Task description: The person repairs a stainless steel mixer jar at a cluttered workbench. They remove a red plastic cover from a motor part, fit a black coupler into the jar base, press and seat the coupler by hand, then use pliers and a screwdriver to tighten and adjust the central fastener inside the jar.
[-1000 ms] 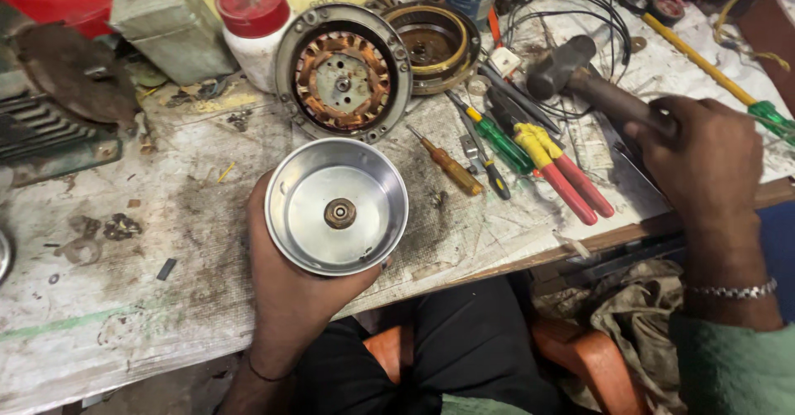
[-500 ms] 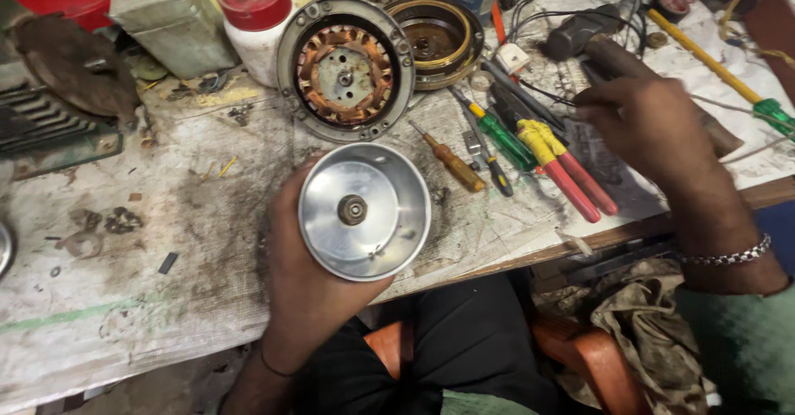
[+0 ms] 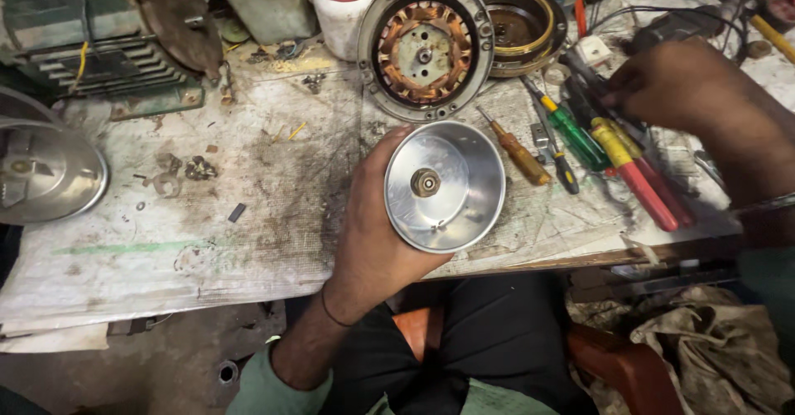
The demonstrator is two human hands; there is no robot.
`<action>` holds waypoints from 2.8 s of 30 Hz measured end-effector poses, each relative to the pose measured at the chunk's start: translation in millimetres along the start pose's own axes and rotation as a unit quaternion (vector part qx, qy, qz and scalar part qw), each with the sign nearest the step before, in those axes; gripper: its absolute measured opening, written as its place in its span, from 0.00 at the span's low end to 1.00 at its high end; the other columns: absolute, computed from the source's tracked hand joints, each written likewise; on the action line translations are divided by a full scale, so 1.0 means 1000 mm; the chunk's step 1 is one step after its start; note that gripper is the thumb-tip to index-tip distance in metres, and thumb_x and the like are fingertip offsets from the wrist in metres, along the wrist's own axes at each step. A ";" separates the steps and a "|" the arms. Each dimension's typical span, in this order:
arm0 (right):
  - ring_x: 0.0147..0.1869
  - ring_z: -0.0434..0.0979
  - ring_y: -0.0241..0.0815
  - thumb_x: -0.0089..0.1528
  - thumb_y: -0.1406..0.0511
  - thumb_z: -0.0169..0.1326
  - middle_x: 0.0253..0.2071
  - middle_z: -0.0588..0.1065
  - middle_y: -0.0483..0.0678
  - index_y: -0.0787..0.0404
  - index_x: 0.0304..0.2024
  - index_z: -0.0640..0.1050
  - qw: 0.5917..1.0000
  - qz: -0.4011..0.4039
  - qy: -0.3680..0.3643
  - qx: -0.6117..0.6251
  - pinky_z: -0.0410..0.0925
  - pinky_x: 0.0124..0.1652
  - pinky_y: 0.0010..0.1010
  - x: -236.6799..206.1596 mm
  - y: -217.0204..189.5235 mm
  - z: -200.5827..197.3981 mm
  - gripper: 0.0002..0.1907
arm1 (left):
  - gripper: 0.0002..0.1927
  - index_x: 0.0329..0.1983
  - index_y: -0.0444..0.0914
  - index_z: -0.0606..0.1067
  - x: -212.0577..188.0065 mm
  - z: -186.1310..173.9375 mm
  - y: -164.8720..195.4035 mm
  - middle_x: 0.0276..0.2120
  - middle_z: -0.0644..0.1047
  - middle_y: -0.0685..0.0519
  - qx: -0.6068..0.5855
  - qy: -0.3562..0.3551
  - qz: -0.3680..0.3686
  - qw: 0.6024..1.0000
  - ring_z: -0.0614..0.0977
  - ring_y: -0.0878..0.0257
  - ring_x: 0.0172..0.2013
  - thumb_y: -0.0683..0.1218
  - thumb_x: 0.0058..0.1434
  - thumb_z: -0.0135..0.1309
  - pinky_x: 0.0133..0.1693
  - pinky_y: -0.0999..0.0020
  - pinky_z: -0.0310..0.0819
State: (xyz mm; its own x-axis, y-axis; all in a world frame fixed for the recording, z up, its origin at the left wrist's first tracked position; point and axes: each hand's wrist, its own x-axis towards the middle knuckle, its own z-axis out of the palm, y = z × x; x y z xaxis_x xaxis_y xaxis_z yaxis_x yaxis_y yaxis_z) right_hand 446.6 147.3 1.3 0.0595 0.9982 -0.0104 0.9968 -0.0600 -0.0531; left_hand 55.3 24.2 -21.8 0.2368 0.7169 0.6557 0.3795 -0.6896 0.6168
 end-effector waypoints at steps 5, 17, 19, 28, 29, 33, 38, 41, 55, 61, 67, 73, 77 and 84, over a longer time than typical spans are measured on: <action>0.47 0.83 0.50 0.69 0.68 0.58 0.44 0.79 0.56 0.65 0.54 0.77 0.895 0.028 0.060 0.441 0.78 0.48 0.38 -0.016 0.025 -0.002 0.12 | 0.59 0.73 0.35 0.56 0.002 0.000 -0.001 0.66 0.68 0.43 0.000 0.008 -0.016 1.000 0.71 0.48 0.67 0.51 0.44 0.79 0.69 0.54 0.65; 0.55 0.80 0.57 0.65 0.85 0.55 0.79 0.36 0.60 0.45 0.78 0.32 0.783 -0.306 0.311 0.443 0.78 0.41 0.33 -0.151 -0.143 0.013 0.59 | 0.59 0.74 0.39 0.56 -0.004 0.005 -0.003 0.71 0.65 0.42 0.002 0.013 0.037 0.999 0.68 0.44 0.73 0.51 0.44 0.80 0.74 0.51 0.63; 0.57 0.81 0.55 0.68 0.84 0.56 0.80 0.37 0.55 0.40 0.77 0.28 0.782 -0.309 0.319 0.437 0.79 0.46 0.34 -0.150 -0.159 0.022 0.60 | 0.59 0.74 0.39 0.56 -0.004 0.004 -0.003 0.71 0.65 0.42 0.004 0.014 0.038 0.999 0.68 0.44 0.73 0.51 0.45 0.80 0.74 0.51 0.64; 0.53 0.84 0.53 0.68 0.81 0.56 0.75 0.48 0.61 0.37 0.75 0.28 0.770 -0.303 0.334 0.451 0.80 0.48 0.38 -0.152 -0.174 0.049 0.59 | 0.58 0.74 0.39 0.56 -0.004 0.004 -0.007 0.71 0.65 0.42 0.010 0.014 0.046 0.999 0.69 0.43 0.72 0.52 0.46 0.79 0.74 0.50 0.63; 0.52 0.85 0.54 0.67 0.81 0.56 0.74 0.49 0.64 0.38 0.74 0.29 0.770 -0.305 0.337 0.448 0.81 0.48 0.39 -0.151 -0.175 0.049 0.59 | 0.58 0.74 0.38 0.56 -0.004 0.005 -0.008 0.71 0.64 0.42 0.009 0.014 0.046 0.999 0.68 0.43 0.72 0.52 0.46 0.79 0.74 0.50 0.63; 0.48 0.86 0.56 0.66 0.82 0.57 0.69 0.57 0.67 0.38 0.76 0.31 0.766 -0.342 0.342 0.423 0.81 0.50 0.42 -0.146 -0.176 0.047 0.60 | 0.57 0.74 0.39 0.56 -0.004 0.006 -0.008 0.71 0.65 0.42 0.017 0.015 0.043 0.999 0.69 0.45 0.70 0.52 0.47 0.79 0.72 0.52 0.63; 0.54 0.84 0.53 0.69 0.81 0.59 0.70 0.55 0.52 0.41 0.77 0.34 0.775 -0.349 0.344 0.399 0.79 0.54 0.39 -0.153 -0.168 0.044 0.56 | 0.58 0.74 0.38 0.57 -0.004 0.007 -0.005 0.70 0.65 0.42 0.017 0.011 0.044 0.999 0.69 0.44 0.72 0.52 0.45 0.79 0.73 0.50 0.65; 0.56 0.82 0.53 0.68 0.79 0.60 0.73 0.49 0.45 0.50 0.76 0.39 0.775 -0.342 0.351 0.398 0.79 0.52 0.36 -0.155 -0.160 0.042 0.51 | 0.58 0.73 0.38 0.57 -0.004 0.007 -0.003 0.70 0.65 0.42 0.014 0.020 0.050 0.998 0.69 0.44 0.72 0.52 0.46 0.80 0.73 0.50 0.66; 0.52 0.84 0.58 0.67 0.82 0.58 0.64 0.60 0.62 0.56 0.69 0.44 0.768 -0.371 0.394 0.343 0.79 0.50 0.40 -0.155 -0.169 0.035 0.43 | 0.59 0.73 0.38 0.55 -0.004 0.008 -0.005 0.70 0.65 0.43 0.042 0.013 0.067 0.997 0.67 0.44 0.72 0.53 0.43 0.79 0.75 0.48 0.57; 0.51 0.83 0.57 0.66 0.83 0.56 0.59 0.68 0.64 0.53 0.69 0.45 0.761 -0.376 0.366 0.382 0.78 0.50 0.40 -0.157 -0.175 0.033 0.43 | 0.59 0.73 0.39 0.54 -0.005 0.008 -0.002 0.70 0.65 0.44 0.038 0.000 0.054 0.998 0.67 0.45 0.71 0.53 0.46 0.78 0.73 0.50 0.56; 0.51 0.83 0.58 0.64 0.83 0.56 0.54 0.70 0.67 0.56 0.67 0.46 0.763 -0.370 0.358 0.391 0.81 0.49 0.40 -0.156 -0.178 0.026 0.41 | 0.39 0.58 0.38 0.71 -0.001 -0.003 0.003 0.71 0.62 0.39 0.066 -0.036 0.065 0.995 0.65 0.39 0.72 0.51 0.46 0.77 0.73 0.46 0.61; 0.52 0.83 0.58 0.65 0.83 0.54 0.55 0.68 0.68 0.58 0.67 0.46 0.752 -0.369 0.344 0.423 0.81 0.51 0.42 -0.153 -0.179 0.026 0.40 | 0.31 0.36 0.33 0.74 0.003 -0.021 0.011 0.71 0.58 0.31 0.076 -0.068 0.087 0.991 0.63 0.34 0.71 0.58 0.44 0.76 0.69 0.42 0.63; 0.52 0.83 0.55 0.66 0.82 0.55 0.55 0.70 0.65 0.55 0.70 0.47 0.751 -0.390 0.340 0.410 0.81 0.52 0.40 -0.152 -0.178 0.026 0.41 | 0.29 0.27 0.32 0.71 0.003 -0.019 0.011 0.67 0.66 0.38 0.118 -0.074 0.124 0.982 0.63 0.32 0.71 0.58 0.49 0.76 0.69 0.41 0.65; 0.54 0.82 0.52 0.66 0.82 0.56 0.53 0.72 0.60 0.53 0.73 0.50 0.741 -0.413 0.322 0.420 0.79 0.55 0.41 -0.145 -0.173 0.021 0.43 | 0.27 0.32 0.29 0.74 -0.002 -0.012 0.008 0.64 0.70 0.42 0.142 -0.072 0.158 0.975 0.62 0.29 0.71 0.55 0.54 0.74 0.68 0.38 0.65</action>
State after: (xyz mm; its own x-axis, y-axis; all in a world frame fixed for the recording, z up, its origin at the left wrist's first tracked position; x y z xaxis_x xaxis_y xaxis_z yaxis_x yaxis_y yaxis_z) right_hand 264.8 13.2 -9.0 -0.2699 0.4779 0.8359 0.3387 0.8598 -0.3822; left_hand 47.2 16.4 -13.2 0.4979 0.4947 0.7123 0.4944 -0.8367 0.2355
